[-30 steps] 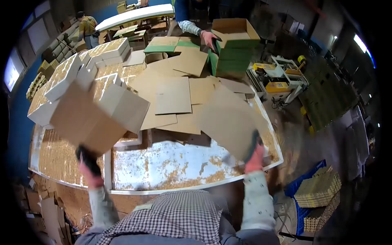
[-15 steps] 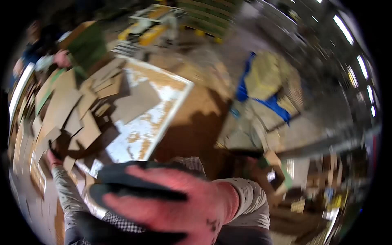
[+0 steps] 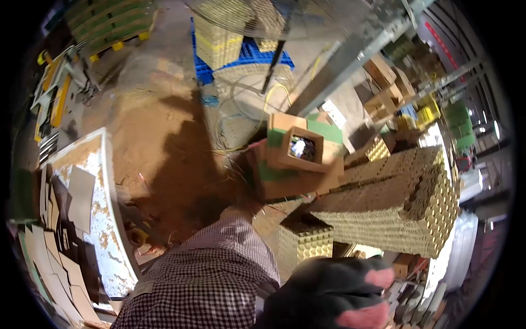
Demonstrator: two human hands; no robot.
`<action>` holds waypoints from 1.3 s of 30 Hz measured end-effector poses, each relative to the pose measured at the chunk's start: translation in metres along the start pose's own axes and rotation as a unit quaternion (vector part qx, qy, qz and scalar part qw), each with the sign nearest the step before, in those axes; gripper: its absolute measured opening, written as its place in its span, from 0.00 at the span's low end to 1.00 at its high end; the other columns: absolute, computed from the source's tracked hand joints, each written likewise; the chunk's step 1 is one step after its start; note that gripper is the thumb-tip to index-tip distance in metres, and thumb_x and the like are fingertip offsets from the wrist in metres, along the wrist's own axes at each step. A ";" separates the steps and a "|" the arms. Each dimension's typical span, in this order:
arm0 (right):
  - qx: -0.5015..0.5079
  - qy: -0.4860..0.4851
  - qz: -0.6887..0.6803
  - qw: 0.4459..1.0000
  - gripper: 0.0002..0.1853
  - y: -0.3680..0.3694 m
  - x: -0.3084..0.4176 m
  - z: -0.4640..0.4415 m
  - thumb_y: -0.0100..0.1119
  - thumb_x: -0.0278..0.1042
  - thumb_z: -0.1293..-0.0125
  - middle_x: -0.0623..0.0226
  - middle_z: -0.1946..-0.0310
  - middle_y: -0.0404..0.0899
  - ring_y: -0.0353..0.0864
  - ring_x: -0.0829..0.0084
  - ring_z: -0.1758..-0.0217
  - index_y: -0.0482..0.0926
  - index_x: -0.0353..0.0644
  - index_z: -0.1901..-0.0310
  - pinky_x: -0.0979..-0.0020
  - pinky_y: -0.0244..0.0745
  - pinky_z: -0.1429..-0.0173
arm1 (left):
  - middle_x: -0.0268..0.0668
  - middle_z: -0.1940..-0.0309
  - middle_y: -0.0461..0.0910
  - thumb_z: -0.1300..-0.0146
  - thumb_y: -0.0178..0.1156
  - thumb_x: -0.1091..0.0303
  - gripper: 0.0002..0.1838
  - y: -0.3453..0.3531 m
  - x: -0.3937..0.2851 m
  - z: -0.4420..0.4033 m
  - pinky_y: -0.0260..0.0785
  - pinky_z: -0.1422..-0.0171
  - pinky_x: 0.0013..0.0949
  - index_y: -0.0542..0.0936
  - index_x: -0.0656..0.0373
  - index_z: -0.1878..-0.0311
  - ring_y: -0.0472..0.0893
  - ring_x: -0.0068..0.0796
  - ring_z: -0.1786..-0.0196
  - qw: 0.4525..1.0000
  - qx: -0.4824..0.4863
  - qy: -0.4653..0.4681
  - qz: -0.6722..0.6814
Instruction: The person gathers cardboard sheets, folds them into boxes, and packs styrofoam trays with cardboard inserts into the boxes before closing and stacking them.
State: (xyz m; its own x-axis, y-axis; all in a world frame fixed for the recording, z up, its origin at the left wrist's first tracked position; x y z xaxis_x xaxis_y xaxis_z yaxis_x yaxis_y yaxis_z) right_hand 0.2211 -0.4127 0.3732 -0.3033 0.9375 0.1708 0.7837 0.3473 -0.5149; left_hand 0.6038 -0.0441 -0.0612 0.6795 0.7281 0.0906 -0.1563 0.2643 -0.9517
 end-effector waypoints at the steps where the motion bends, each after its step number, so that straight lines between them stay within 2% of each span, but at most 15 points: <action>1: -0.012 0.013 0.032 0.999 0.31 -0.016 -0.005 0.012 0.66 0.37 0.53 0.48 0.42 0.66 0.64 0.53 0.36 0.72 0.35 0.45 0.58 0.60 0.34 | 0.53 0.33 0.57 0.39 0.54 0.68 0.31 -0.009 0.017 -0.004 0.50 0.27 0.45 0.59 0.64 0.32 0.60 0.50 0.32 0.999 0.020 -0.013 -0.030; 6: -0.099 0.296 0.305 0.900 0.31 -0.110 -0.127 0.124 0.67 0.35 0.55 0.47 0.41 0.66 0.63 0.53 0.36 0.73 0.34 0.46 0.58 0.59 0.33 | 0.50 0.31 0.55 0.43 0.57 0.71 0.34 -0.104 0.025 -0.018 0.49 0.27 0.44 0.59 0.60 0.32 0.60 0.49 0.32 0.983 0.047 -0.008 -0.179; 9: -0.045 0.623 0.377 0.684 0.31 -0.152 -0.257 0.353 0.56 0.32 0.37 0.42 0.37 0.59 0.59 0.54 0.32 0.57 0.30 0.35 0.60 0.58 0.31 | 0.47 0.30 0.53 0.50 0.61 0.75 0.41 -0.154 -0.097 -0.039 0.49 0.27 0.42 0.59 0.53 0.30 0.61 0.48 0.33 0.998 -0.051 0.022 -0.041; 12: -0.091 0.883 0.069 0.456 0.27 -0.128 -0.290 0.585 0.56 0.48 0.39 0.50 0.46 0.70 0.73 0.57 0.48 0.70 0.42 0.42 0.60 0.70 0.46 | 0.49 0.32 0.58 0.48 0.63 0.75 0.40 -0.080 -0.189 -0.065 0.47 0.26 0.40 0.57 0.61 0.31 0.58 0.46 0.30 0.916 -0.008 0.009 0.401; 13: -0.071 0.917 -0.013 0.393 0.26 -0.111 -0.280 0.615 0.55 0.53 0.39 0.52 0.49 0.74 0.77 0.58 0.53 0.74 0.46 0.44 0.60 0.74 0.50 | 0.50 0.33 0.58 0.49 0.64 0.72 0.41 -0.103 -0.256 -0.059 0.46 0.26 0.41 0.57 0.61 0.31 0.57 0.47 0.30 0.952 -0.024 0.096 0.291; 15: 0.397 0.711 0.223 0.537 0.24 -0.088 -0.313 0.665 0.56 0.56 0.43 0.53 0.61 0.81 0.81 0.53 0.63 0.79 0.47 0.52 0.59 0.76 0.55 | 0.56 0.34 0.58 0.57 0.70 0.62 0.43 -0.138 -0.373 -0.042 0.50 0.28 0.47 0.64 0.61 0.36 0.58 0.56 0.32 0.926 0.071 0.224 0.294; 16: 0.434 0.738 0.244 0.456 0.19 -0.085 -0.315 0.625 0.58 0.48 0.43 0.53 0.62 0.81 0.80 0.52 0.59 0.80 0.48 0.54 0.59 0.76 0.54 | 0.58 0.37 0.60 0.60 0.71 0.58 0.42 -0.167 -0.415 -0.033 0.53 0.30 0.49 0.68 0.62 0.40 0.60 0.58 0.34 0.923 0.052 0.262 0.277; 18: 0.361 0.757 0.188 0.511 0.17 -0.073 -0.318 0.586 0.61 0.40 0.43 0.55 0.59 0.81 0.80 0.59 0.56 0.79 0.44 0.52 0.62 0.76 0.52 | 0.57 0.39 0.63 0.56 0.67 0.51 0.38 -0.196 -0.449 -0.012 0.57 0.33 0.50 0.70 0.60 0.42 0.63 0.58 0.36 0.916 0.024 0.292 0.273; 20: -0.234 0.778 -0.294 0.504 0.17 -0.021 -0.318 0.521 0.57 0.29 0.40 0.58 0.55 0.79 0.79 0.66 0.55 0.76 0.34 0.48 0.67 0.76 0.52 | 0.60 0.39 0.62 0.54 0.67 0.55 0.38 -0.186 -0.440 0.004 0.58 0.34 0.51 0.69 0.60 0.39 0.63 0.59 0.36 0.903 -0.072 0.275 0.321; 24: 0.242 0.654 -0.062 0.714 0.19 0.084 -0.359 0.491 0.58 0.32 0.39 0.56 0.56 0.79 0.80 0.65 0.56 0.74 0.34 0.47 0.67 0.76 0.50 | 0.64 0.31 0.44 0.62 0.73 0.54 0.51 -0.163 -0.390 0.039 0.50 0.29 0.50 0.60 0.50 0.31 0.51 0.62 0.29 0.921 -0.064 0.143 0.358; 25: 0.225 0.636 -0.162 0.720 0.20 0.129 -0.324 0.451 0.58 0.31 0.39 0.56 0.54 0.78 0.78 0.65 0.53 0.73 0.33 0.46 0.67 0.74 0.48 | 0.66 0.31 0.43 0.62 0.74 0.55 0.49 -0.167 -0.370 0.057 0.51 0.29 0.50 0.63 0.49 0.33 0.51 0.63 0.29 0.927 -0.076 0.100 0.353; 29: 0.346 0.629 -0.455 0.527 0.23 0.281 -0.136 0.273 0.57 0.25 0.40 0.57 0.44 0.71 0.71 0.69 0.43 0.68 0.31 0.42 0.69 0.68 0.40 | 0.69 0.32 0.42 0.63 0.74 0.59 0.39 -0.173 -0.278 0.158 0.54 0.30 0.51 0.73 0.50 0.41 0.56 0.66 0.32 0.875 -0.252 -0.008 0.413; 31: 0.360 0.456 -0.514 0.631 0.26 0.323 -0.041 0.185 0.57 0.30 0.38 0.59 0.42 0.71 0.71 0.70 0.42 0.67 0.31 0.40 0.72 0.65 0.38 | 0.62 0.39 0.60 0.62 0.73 0.67 0.26 -0.151 -0.217 0.236 0.67 0.38 0.46 0.79 0.54 0.54 0.69 0.58 0.40 0.844 -0.294 -0.180 0.411; 35: 0.516 0.279 -0.713 0.383 0.24 0.388 0.155 0.098 0.53 0.35 0.31 0.64 0.42 0.72 0.68 0.75 0.39 0.65 0.34 0.37 0.75 0.59 0.35 | 0.39 0.61 0.75 0.71 0.75 0.77 0.33 -0.131 -0.129 0.404 0.70 0.50 0.34 0.72 0.59 0.56 0.75 0.35 0.56 0.748 -0.404 -0.403 0.338; 39: 0.515 0.172 -0.319 0.777 0.44 0.527 0.201 0.104 0.65 0.55 0.45 0.51 0.39 0.65 0.65 0.55 0.37 0.58 0.37 0.33 0.60 0.61 0.35 | 0.41 0.61 0.74 0.70 0.69 0.80 0.32 -0.099 -0.048 0.529 0.67 0.46 0.35 0.72 0.60 0.55 0.75 0.40 0.56 0.627 -0.485 -0.556 0.250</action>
Point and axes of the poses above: each hand's wrist, its own z-axis away from the middle knuckle, its own y-axis out of the palm, x = y × z, the point moved 9 cm from there along -z, towards the middle knuckle
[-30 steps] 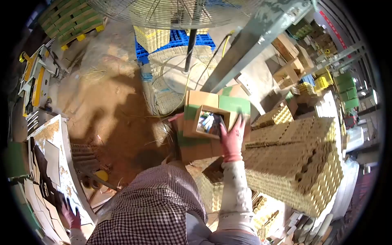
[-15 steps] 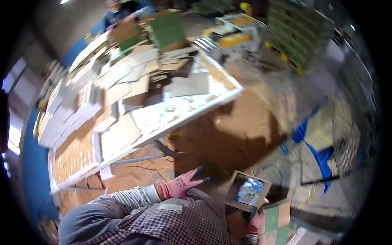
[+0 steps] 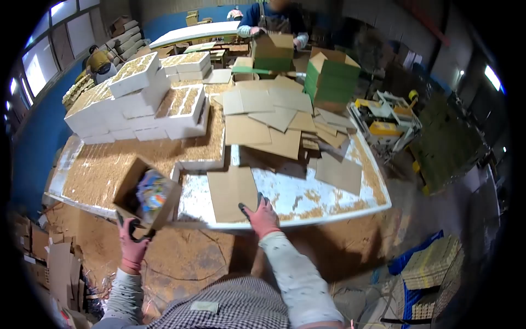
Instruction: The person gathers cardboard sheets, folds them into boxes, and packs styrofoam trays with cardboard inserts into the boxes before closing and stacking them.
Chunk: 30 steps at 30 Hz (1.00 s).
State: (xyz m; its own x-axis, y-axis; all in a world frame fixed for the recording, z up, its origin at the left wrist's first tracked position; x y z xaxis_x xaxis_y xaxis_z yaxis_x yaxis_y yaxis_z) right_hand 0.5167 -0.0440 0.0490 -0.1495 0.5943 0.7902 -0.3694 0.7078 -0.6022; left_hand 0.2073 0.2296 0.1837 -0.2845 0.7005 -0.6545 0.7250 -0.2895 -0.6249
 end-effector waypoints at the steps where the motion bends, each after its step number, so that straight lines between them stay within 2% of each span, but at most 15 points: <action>1: -0.045 0.066 0.180 0.980 0.49 0.009 -0.004 -0.015 0.66 0.58 0.49 0.49 0.36 0.60 0.62 0.51 0.35 0.55 0.39 0.32 0.55 0.60 0.35 | 0.42 0.60 0.72 0.70 0.69 0.80 0.33 -0.007 0.027 -0.017 0.67 0.45 0.35 0.72 0.60 0.53 0.74 0.40 0.55 0.999 -0.016 -0.038 0.008; 4: 0.062 0.142 0.342 0.927 0.54 0.031 0.021 -0.025 0.71 0.55 0.55 0.46 0.35 0.57 0.61 0.47 0.36 0.50 0.45 0.30 0.50 0.63 0.38 | 0.46 0.45 0.68 0.59 0.69 0.79 0.37 -0.006 0.117 -0.052 0.63 0.38 0.37 0.67 0.58 0.42 0.70 0.42 0.43 0.986 -0.043 -0.157 -0.021; 7: 0.052 0.059 0.092 0.993 0.53 0.060 -0.018 -0.054 0.72 0.46 0.54 0.45 0.40 0.66 0.68 0.48 0.40 0.50 0.46 0.30 0.54 0.66 0.40 | 0.51 0.33 0.58 0.49 0.66 0.75 0.43 -0.017 0.127 -0.065 0.52 0.29 0.40 0.56 0.57 0.30 0.60 0.46 0.31 0.976 -0.137 -0.152 -0.072; 9: 0.072 -0.003 0.004 0.997 0.46 0.035 0.008 -0.050 0.66 0.39 0.50 0.44 0.50 0.75 0.74 0.47 0.46 0.51 0.41 0.31 0.59 0.69 0.43 | 0.50 0.30 0.53 0.44 0.62 0.72 0.39 -0.017 0.057 -0.066 0.43 0.26 0.44 0.55 0.64 0.31 0.52 0.49 0.28 0.979 -0.145 -0.038 -0.138; 12: 0.083 -0.182 0.027 0.979 0.40 -0.043 0.082 -0.026 0.65 0.41 0.49 0.46 0.48 0.75 0.73 0.52 0.42 0.61 0.39 0.35 0.62 0.67 0.39 | 0.56 0.31 0.51 0.48 0.61 0.75 0.40 0.047 0.060 -0.025 0.42 0.25 0.44 0.55 0.65 0.32 0.51 0.54 0.29 0.999 -0.032 0.016 0.007; 15: 0.115 -0.234 -0.171 0.950 0.36 -0.100 0.138 -0.042 0.64 0.41 0.46 0.55 0.46 0.76 0.74 0.64 0.42 0.64 0.37 0.37 0.65 0.66 0.38 | 0.51 0.31 0.53 0.51 0.60 0.78 0.40 0.123 -0.020 -0.005 0.41 0.26 0.42 0.57 0.63 0.32 0.52 0.50 0.28 0.982 0.179 0.036 0.052; 16: 0.056 -0.146 -0.215 0.964 0.35 -0.127 0.153 -0.047 0.63 0.43 0.44 0.57 0.47 0.77 0.75 0.69 0.45 0.64 0.37 0.37 0.68 0.69 0.41 | 0.51 0.31 0.53 0.51 0.59 0.78 0.40 0.147 -0.034 0.001 0.42 0.26 0.42 0.58 0.62 0.32 0.52 0.49 0.28 0.973 0.207 0.052 0.088; 17: -0.092 -0.197 -0.238 0.947 0.35 -0.144 0.141 -0.071 0.64 0.45 0.43 0.61 0.51 0.75 0.75 0.74 0.55 0.63 0.39 0.36 0.67 0.72 0.53 | 0.50 0.30 0.53 0.50 0.59 0.79 0.39 0.176 -0.050 0.013 0.42 0.26 0.41 0.58 0.62 0.32 0.52 0.49 0.27 0.959 0.245 0.070 0.127; 19: -0.064 -0.101 -0.320 0.940 0.23 -0.135 0.118 -0.105 0.57 0.48 0.39 0.52 0.61 0.73 0.72 0.58 0.63 0.69 0.34 0.54 0.61 0.68 0.60 | 0.49 0.30 0.54 0.46 0.56 0.80 0.35 0.210 -0.094 0.032 0.42 0.26 0.41 0.60 0.62 0.32 0.52 0.46 0.27 0.917 0.310 0.109 0.228; 23: -0.112 -0.129 -0.237 0.956 0.32 -0.129 0.088 0.000 0.64 0.53 0.47 0.44 0.55 0.74 0.76 0.52 0.52 0.69 0.34 0.50 0.60 0.71 0.49 | 0.49 0.30 0.55 0.40 0.56 0.76 0.31 0.275 -0.145 0.089 0.45 0.27 0.42 0.61 0.62 0.32 0.54 0.47 0.28 0.825 0.472 0.200 0.238; 25: 0.000 -0.186 -0.095 0.978 0.36 -0.098 0.026 0.087 0.64 0.50 0.46 0.49 0.49 0.74 0.72 0.54 0.44 0.66 0.38 0.40 0.61 0.68 0.40 | 0.49 0.31 0.55 0.41 0.58 0.74 0.32 0.318 -0.106 0.112 0.47 0.28 0.42 0.61 0.62 0.32 0.56 0.47 0.29 0.823 0.499 0.261 0.072; 26: -0.070 -0.248 -0.146 0.955 0.34 -0.098 -0.021 0.134 0.63 0.49 0.44 0.50 0.49 0.74 0.71 0.55 0.42 0.67 0.37 0.41 0.62 0.67 0.39 | 0.49 0.31 0.57 0.43 0.59 0.75 0.33 0.325 -0.125 0.132 0.49 0.28 0.41 0.61 0.62 0.33 0.58 0.47 0.31 0.790 0.542 0.276 0.073; 27: -0.050 -0.096 -0.215 0.971 0.28 -0.098 -0.088 0.182 0.63 0.48 0.45 0.49 0.52 0.78 0.77 0.54 0.49 0.74 0.38 0.46 0.62 0.70 0.43 | 0.48 0.32 0.58 0.44 0.60 0.75 0.34 0.330 -0.144 0.153 0.51 0.29 0.41 0.61 0.62 0.33 0.60 0.47 0.32 0.755 0.583 0.290 0.075; 28: -0.045 0.136 -0.266 0.953 0.29 -0.113 -0.143 0.259 0.59 0.48 0.42 0.50 0.46 0.73 0.72 0.56 0.43 0.71 0.36 0.44 0.61 0.68 0.40 | 0.48 0.33 0.60 0.44 0.60 0.76 0.34 0.334 -0.178 0.180 0.52 0.29 0.40 0.61 0.62 0.33 0.60 0.47 0.32 0.705 0.625 0.305 0.137; 30: -0.293 0.354 -0.114 0.881 0.26 -0.117 -0.255 0.420 0.56 0.48 0.41 0.49 0.49 0.75 0.74 0.55 0.45 0.73 0.39 0.46 0.60 0.69 0.42 | 0.47 0.35 0.62 0.44 0.59 0.78 0.32 0.333 -0.228 0.237 0.53 0.30 0.39 0.62 0.63 0.34 0.62 0.45 0.33 0.624 0.679 0.349 0.166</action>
Point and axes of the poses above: each hand's wrist, its own z-axis away from the middle knuckle, its own y-axis out of the palm, x = y × z, the point moved 9 cm from there along -z, towards the middle knuckle
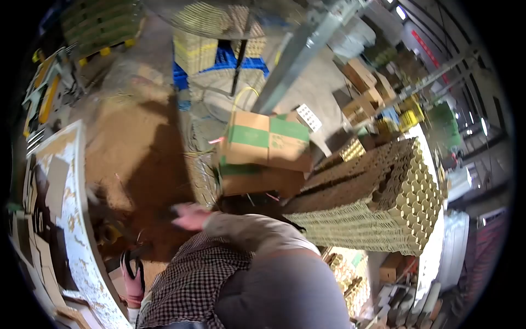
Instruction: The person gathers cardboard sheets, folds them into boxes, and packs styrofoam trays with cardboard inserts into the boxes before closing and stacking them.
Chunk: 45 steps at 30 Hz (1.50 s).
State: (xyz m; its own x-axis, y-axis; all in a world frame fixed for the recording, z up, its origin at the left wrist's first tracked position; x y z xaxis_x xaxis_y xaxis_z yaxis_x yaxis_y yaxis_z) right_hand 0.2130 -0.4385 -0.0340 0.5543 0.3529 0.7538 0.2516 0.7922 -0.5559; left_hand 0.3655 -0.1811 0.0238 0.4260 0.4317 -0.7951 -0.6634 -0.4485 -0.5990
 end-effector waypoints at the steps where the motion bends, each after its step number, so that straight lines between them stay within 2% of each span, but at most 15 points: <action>1: 0.002 0.066 -0.006 0.998 0.27 -0.035 -0.071 0.019 0.56 0.49 0.40 0.48 0.47 0.74 0.73 0.54 0.43 0.72 0.39 0.44 0.61 0.68 0.40 | 0.47 0.35 0.62 0.44 0.60 0.77 0.32 0.026 -0.001 -0.019 0.53 0.30 0.38 0.63 0.63 0.35 0.62 0.44 0.33 0.999 0.031 -0.006 0.016; 7: -0.376 0.354 -0.160 0.841 0.28 -0.225 -0.385 0.189 0.61 0.46 0.40 0.51 0.50 0.78 0.77 0.61 0.46 0.71 0.35 0.43 0.67 0.70 0.42 | 0.45 0.36 0.65 0.43 0.61 0.76 0.32 0.234 -0.062 -0.150 0.55 0.30 0.35 0.62 0.63 0.34 0.64 0.38 0.33 0.964 0.224 0.050 0.135; 10: -0.519 0.346 -0.155 0.766 0.27 -0.287 -0.494 0.215 0.61 0.45 0.41 0.52 0.51 0.78 0.78 0.60 0.48 0.72 0.35 0.44 0.65 0.71 0.45 | 0.39 0.30 0.54 0.36 0.49 0.82 0.29 0.370 -0.093 -0.213 0.54 0.27 0.38 0.57 0.62 0.31 0.55 0.31 0.28 0.833 0.307 -0.164 0.430; 16: -0.544 0.333 -0.256 0.726 0.31 -0.353 -0.621 0.172 0.64 0.49 0.42 0.56 0.51 0.78 0.77 0.67 0.49 0.72 0.35 0.43 0.68 0.70 0.45 | 0.38 0.41 0.69 0.33 0.53 0.65 0.25 0.561 -0.091 -0.376 0.61 0.36 0.29 0.63 0.61 0.35 0.70 0.29 0.41 0.962 0.229 0.129 -0.074; 18: -0.498 0.352 -0.338 0.717 0.29 -0.366 -0.602 0.151 0.64 0.49 0.41 0.60 0.53 0.79 0.76 0.70 0.53 0.73 0.34 0.46 0.71 0.71 0.49 | 0.38 0.42 0.69 0.33 0.53 0.60 0.24 0.608 -0.080 -0.383 0.62 0.37 0.29 0.66 0.59 0.38 0.72 0.30 0.43 0.775 0.031 0.406 -0.484; 19: -0.500 0.338 -0.358 0.712 0.28 -0.366 -0.605 0.147 0.65 0.47 0.41 0.60 0.54 0.79 0.76 0.70 0.53 0.74 0.34 0.47 0.71 0.71 0.49 | 0.38 0.41 0.68 0.34 0.54 0.61 0.24 0.616 -0.072 -0.385 0.62 0.37 0.29 0.66 0.59 0.37 0.71 0.29 0.42 0.936 0.228 0.194 -0.182; 20: -0.502 0.325 -0.379 0.706 0.26 -0.363 -0.611 0.146 0.65 0.44 0.41 0.60 0.54 0.79 0.76 0.70 0.53 0.74 0.33 0.47 0.71 0.72 0.50 | 0.37 0.40 0.68 0.34 0.55 0.62 0.24 0.619 -0.060 -0.377 0.62 0.37 0.29 0.66 0.59 0.37 0.71 0.29 0.42 0.955 0.246 -0.077 0.147; 22: -0.551 0.246 -0.421 0.678 0.22 -0.361 -0.600 0.155 0.66 0.32 0.43 0.60 0.55 0.79 0.77 0.71 0.54 0.74 0.33 0.48 0.72 0.72 0.50 | 0.36 0.41 0.70 0.35 0.57 0.64 0.25 0.599 -0.101 -0.336 0.64 0.38 0.30 0.66 0.59 0.37 0.73 0.29 0.43 0.828 0.260 -0.227 0.443; 25: -0.527 0.307 -0.376 0.698 0.23 -0.319 -0.587 0.222 0.64 0.25 0.44 0.60 0.51 0.78 0.77 0.70 0.50 0.73 0.33 0.45 0.70 0.71 0.44 | 0.36 0.52 0.78 0.40 0.62 0.65 0.25 0.548 -0.043 -0.239 0.70 0.46 0.32 0.70 0.60 0.40 0.77 0.29 0.52 0.832 0.281 -0.361 0.315; 27: -0.507 0.311 -0.366 0.716 0.25 -0.263 -0.586 0.262 0.63 0.25 0.44 0.60 0.50 0.77 0.76 0.70 0.49 0.72 0.33 0.44 0.69 0.70 0.42 | 0.39 0.51 0.76 0.40 0.61 0.69 0.23 0.511 -0.046 -0.184 0.70 0.45 0.35 0.70 0.63 0.42 0.75 0.33 0.48 0.825 0.212 -0.348 0.391; 33: -0.455 0.328 -0.243 0.791 0.26 -0.300 -0.573 0.209 0.64 0.30 0.45 0.56 0.48 0.76 0.75 0.68 0.47 0.71 0.32 0.44 0.68 0.69 0.41 | 0.50 0.38 0.63 0.53 0.67 0.71 0.41 0.464 -0.033 -0.233 0.59 0.33 0.37 0.60 0.63 0.34 0.64 0.47 0.36 0.969 0.179 -0.125 -0.113; 35: -0.437 0.275 -0.372 0.771 0.23 -0.333 -0.573 0.163 0.58 0.41 0.37 0.61 0.53 0.77 0.75 0.70 0.52 0.73 0.31 0.46 0.69 0.69 0.44 | 0.43 0.38 0.65 0.43 0.64 0.55 0.39 0.494 -0.004 -0.278 0.57 0.31 0.38 0.59 0.60 0.32 0.63 0.41 0.35 0.925 0.155 -0.158 0.308; 37: -0.359 0.256 -0.615 0.654 0.21 -0.292 -0.658 0.137 0.44 0.46 0.28 0.65 0.54 0.76 0.74 0.72 0.53 0.76 0.37 0.48 0.73 0.69 0.48 | 0.40 0.46 0.74 0.37 0.46 0.35 0.32 0.510 0.030 -0.300 0.60 0.35 0.37 0.75 0.53 0.45 0.71 0.34 0.44 0.854 0.051 -0.459 0.241; 40: -0.389 0.326 -0.538 0.673 0.21 -0.279 -0.689 0.127 0.45 0.46 0.29 0.64 0.53 0.75 0.73 0.71 0.52 0.75 0.37 0.48 0.73 0.68 0.47 | 0.38 0.49 0.75 0.34 0.48 0.43 0.24 0.580 0.052 -0.294 0.61 0.37 0.38 0.77 0.54 0.52 0.73 0.33 0.48 0.689 0.212 -0.504 0.476; 45: -0.430 0.357 -0.457 0.691 0.20 -0.259 -0.664 0.149 0.46 0.45 0.30 0.63 0.52 0.74 0.71 0.69 0.50 0.73 0.38 0.46 0.72 0.67 0.45 | 0.38 0.50 0.74 0.34 0.48 0.45 0.23 0.583 0.060 -0.264 0.61 0.36 0.38 0.77 0.55 0.53 0.73 0.34 0.47 0.744 0.169 -0.449 0.464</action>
Point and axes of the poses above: each hand's wrist, its own z-axis away from the middle knuckle, its own y-axis out of the palm, x = y × z, the point moved 9 cm from there along -z, towards the middle knuckle
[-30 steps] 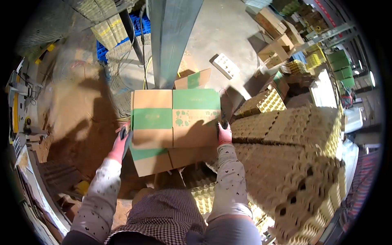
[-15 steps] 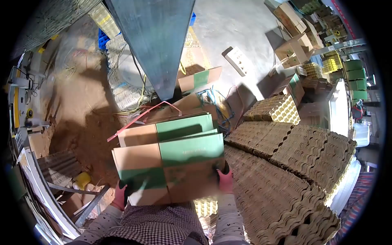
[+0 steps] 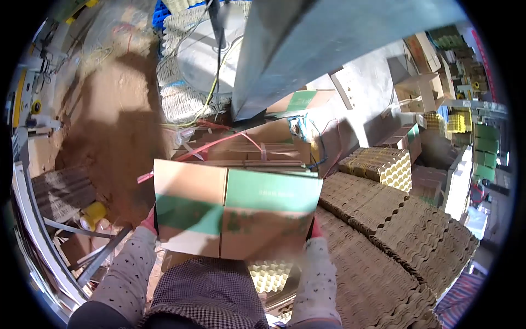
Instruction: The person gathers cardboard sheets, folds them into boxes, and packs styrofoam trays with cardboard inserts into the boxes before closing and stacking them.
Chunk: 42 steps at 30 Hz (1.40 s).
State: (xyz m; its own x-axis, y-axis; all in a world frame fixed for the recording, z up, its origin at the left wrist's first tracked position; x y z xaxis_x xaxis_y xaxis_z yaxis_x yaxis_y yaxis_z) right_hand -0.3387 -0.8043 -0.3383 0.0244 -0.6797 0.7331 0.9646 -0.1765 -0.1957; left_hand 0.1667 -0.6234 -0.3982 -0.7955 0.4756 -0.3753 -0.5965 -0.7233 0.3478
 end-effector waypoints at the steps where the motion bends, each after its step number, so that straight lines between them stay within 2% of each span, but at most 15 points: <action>1: -0.006 -0.008 0.011 1.000 0.21 -0.003 0.003 0.009 0.46 0.45 0.30 0.62 0.51 0.73 0.71 0.69 0.49 0.73 0.38 0.46 0.71 0.67 0.45 | 0.38 0.50 0.74 0.34 0.48 0.45 0.23 -0.003 0.005 0.012 0.61 0.36 0.38 0.77 0.55 0.54 0.73 0.34 0.47 1.000 -0.001 0.006 -0.005; 7: 0.007 -0.070 0.080 0.994 0.21 0.019 0.063 0.078 0.48 0.44 0.32 0.61 0.49 0.72 0.69 0.67 0.47 0.71 0.38 0.44 0.70 0.65 0.43 | 0.38 0.51 0.74 0.34 0.48 0.47 0.21 -0.027 -0.001 0.106 0.60 0.36 0.38 0.77 0.56 0.56 0.72 0.34 0.45 0.999 -0.004 0.040 -0.026; 12: 0.151 -0.163 0.136 0.965 0.22 0.127 0.155 0.158 0.50 0.43 0.33 0.59 0.47 0.70 0.68 0.65 0.45 0.69 0.38 0.43 0.69 0.64 0.41 | 0.38 0.52 0.74 0.33 0.48 0.48 0.20 -0.078 -0.051 0.231 0.60 0.36 0.37 0.77 0.57 0.57 0.71 0.35 0.44 0.993 -0.024 0.110 -0.030; 16: 0.338 -0.248 0.175 0.891 0.23 0.276 0.218 0.276 0.51 0.43 0.34 0.58 0.46 0.69 0.66 0.64 0.43 0.68 0.38 0.42 0.68 0.63 0.40 | 0.38 0.53 0.74 0.33 0.48 0.50 0.20 -0.139 -0.058 0.386 0.59 0.36 0.37 0.76 0.58 0.59 0.71 0.35 0.44 0.981 -0.069 0.184 -0.009; 20: 0.537 -0.314 0.203 0.756 0.24 0.433 0.240 0.451 0.52 0.42 0.35 0.56 0.45 0.68 0.65 0.62 0.42 0.67 0.38 0.41 0.67 0.62 0.38 | 0.38 0.54 0.74 0.33 0.48 0.51 0.19 -0.193 -0.011 0.538 0.59 0.36 0.37 0.76 0.58 0.60 0.70 0.36 0.43 0.949 -0.152 0.269 0.062; 24: 0.659 -0.357 0.231 0.620 0.26 0.525 0.210 0.644 0.53 0.42 0.36 0.55 0.43 0.66 0.64 0.61 0.40 0.66 0.38 0.40 0.67 0.60 0.37 | 0.38 0.55 0.74 0.33 0.48 0.52 0.18 -0.232 0.058 0.616 0.59 0.36 0.37 0.76 0.59 0.61 0.70 0.36 0.42 0.896 -0.219 0.353 0.160; 29: 0.731 -0.370 0.271 0.505 0.28 0.591 0.138 0.823 0.55 0.41 0.37 0.54 0.42 0.65 0.62 0.59 0.38 0.64 0.38 0.38 0.66 0.59 0.35 | 0.39 0.56 0.74 0.33 0.48 0.53 0.18 -0.332 0.074 0.699 0.58 0.36 0.37 0.76 0.59 0.63 0.69 0.37 0.41 0.824 -0.301 0.433 0.208; 32: 0.761 -0.382 0.284 0.441 0.29 0.613 0.100 0.913 0.56 0.41 0.37 0.53 0.41 0.64 0.62 0.58 0.37 0.63 0.38 0.38 0.65 0.58 0.34 | 0.39 0.56 0.74 0.32 0.48 0.54 0.17 -0.414 0.057 0.786 0.58 0.36 0.36 0.76 0.60 0.64 0.69 0.37 0.40 0.784 -0.388 0.463 0.143; 36: 0.789 -0.416 0.272 0.360 0.30 0.648 0.062 1.022 0.57 0.40 0.38 0.52 0.39 0.63 0.60 0.57 0.35 0.62 0.38 0.36 0.64 0.57 0.33 | 0.39 0.57 0.74 0.32 0.48 0.56 0.17 -0.498 0.036 0.877 0.58 0.36 0.36 0.76 0.61 0.65 0.68 0.37 0.40 0.738 -0.501 0.451 -0.004; 40: 0.795 -0.422 0.304 0.312 0.32 0.698 0.001 1.072 0.58 0.39 0.39 0.50 0.38 0.61 0.59 0.56 0.34 0.61 0.38 0.35 0.63 0.56 0.32 | 0.39 0.58 0.74 0.32 0.48 0.57 0.17 -0.558 0.022 0.885 0.57 0.35 0.36 0.76 0.61 0.67 0.68 0.38 0.39 0.676 -0.598 0.380 -0.203; 42: 0.783 -0.414 0.351 0.305 0.33 0.711 -0.038 1.042 0.59 0.39 0.40 0.50 0.37 0.61 0.58 0.55 0.33 0.60 0.38 0.35 0.63 0.55 0.31 | 0.39 0.58 0.74 0.32 0.48 0.57 0.17 -0.567 0.030 0.863 0.57 0.35 0.36 0.76 0.61 0.67 0.68 0.38 0.38 0.629 -0.592 0.494 -0.102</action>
State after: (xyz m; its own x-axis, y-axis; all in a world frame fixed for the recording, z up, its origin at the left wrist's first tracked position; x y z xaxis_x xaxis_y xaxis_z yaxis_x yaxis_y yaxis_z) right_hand 0.6199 -0.1624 0.1736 -0.1982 0.3676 0.9086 -0.4257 0.8027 -0.4176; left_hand 0.3898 0.2330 0.1344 0.0873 0.4980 -0.8627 0.2861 -0.8421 -0.4572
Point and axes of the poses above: each hand's wrist, its own z-axis away from the middle knuckle, its own y-axis out of the palm, x = y × z, the point moved 9 cm from there along -z, towards the middle knuckle
